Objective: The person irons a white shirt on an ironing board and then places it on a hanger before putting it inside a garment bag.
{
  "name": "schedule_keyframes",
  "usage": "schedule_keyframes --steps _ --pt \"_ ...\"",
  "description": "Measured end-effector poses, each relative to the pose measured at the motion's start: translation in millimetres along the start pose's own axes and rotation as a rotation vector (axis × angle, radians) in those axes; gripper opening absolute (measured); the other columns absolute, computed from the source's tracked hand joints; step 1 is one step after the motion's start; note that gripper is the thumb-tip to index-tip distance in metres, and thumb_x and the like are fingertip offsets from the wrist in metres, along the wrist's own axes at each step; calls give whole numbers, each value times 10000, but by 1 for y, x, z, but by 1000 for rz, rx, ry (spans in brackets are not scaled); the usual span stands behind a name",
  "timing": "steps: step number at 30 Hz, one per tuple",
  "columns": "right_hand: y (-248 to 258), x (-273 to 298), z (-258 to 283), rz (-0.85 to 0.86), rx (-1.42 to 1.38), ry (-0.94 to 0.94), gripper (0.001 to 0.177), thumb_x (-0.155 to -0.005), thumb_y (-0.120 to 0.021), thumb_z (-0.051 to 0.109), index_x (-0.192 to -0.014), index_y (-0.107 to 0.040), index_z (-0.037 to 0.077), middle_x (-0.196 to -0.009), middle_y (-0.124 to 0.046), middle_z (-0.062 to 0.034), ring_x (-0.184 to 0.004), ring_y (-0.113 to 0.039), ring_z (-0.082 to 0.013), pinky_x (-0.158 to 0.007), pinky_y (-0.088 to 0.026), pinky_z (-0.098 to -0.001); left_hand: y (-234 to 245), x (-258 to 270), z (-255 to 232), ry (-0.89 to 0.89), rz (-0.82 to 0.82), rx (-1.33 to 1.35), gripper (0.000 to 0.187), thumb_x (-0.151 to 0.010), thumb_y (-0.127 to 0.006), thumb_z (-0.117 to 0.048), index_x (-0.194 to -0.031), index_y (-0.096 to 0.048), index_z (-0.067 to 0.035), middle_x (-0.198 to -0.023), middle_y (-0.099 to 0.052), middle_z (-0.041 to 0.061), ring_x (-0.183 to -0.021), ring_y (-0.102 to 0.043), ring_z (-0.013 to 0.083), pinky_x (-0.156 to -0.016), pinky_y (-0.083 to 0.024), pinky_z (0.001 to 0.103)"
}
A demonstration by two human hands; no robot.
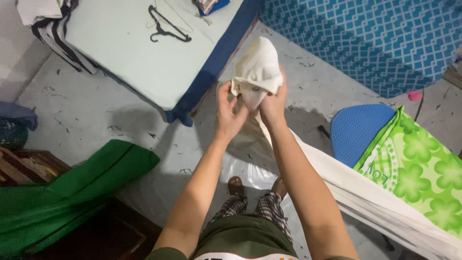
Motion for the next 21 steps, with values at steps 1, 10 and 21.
schedule_keyframes --steps 1,10,21 --pt "-8 -2 9 38 105 60 515 -967 -645 -32 -1452 -480 14 -1348 -614 -101 -1231 -601 -196 -1058 -515 -341 -3 -2 -13 -24 56 -12 758 -867 -742 -39 -1489 -310 -37 -1485 -385 156 -1411 -426 260 -1159 -429 406" --pt "-41 -7 48 176 341 267 535 -1001 -684 4 -1492 -474 30 -1437 -579 -107 -1354 -552 -194 -1184 -442 -334 19 -38 -27 -169 -147 -356 624 -759 -591 155 -1353 -613 -34 -1293 -552 122 -1225 -601 296 -1071 -508 366" --pt "-21 -7 23 202 442 138 648 -893 -726 -122 -1468 -477 42 -1320 -639 -107 -1227 -614 -176 -1063 -507 -308 63 -64 -59 -249 -309 -187 241 -951 -586 145 -1130 -677 11 -1228 -522 90 -1074 -600 184 -934 -521 274"
Point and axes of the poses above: each hand's wrist, its own x-axis away from the middle knuckle, its own y-axis out of the back of the hand, z = x × y, the point moved 8 cm from there along -x, towards the middle knuckle
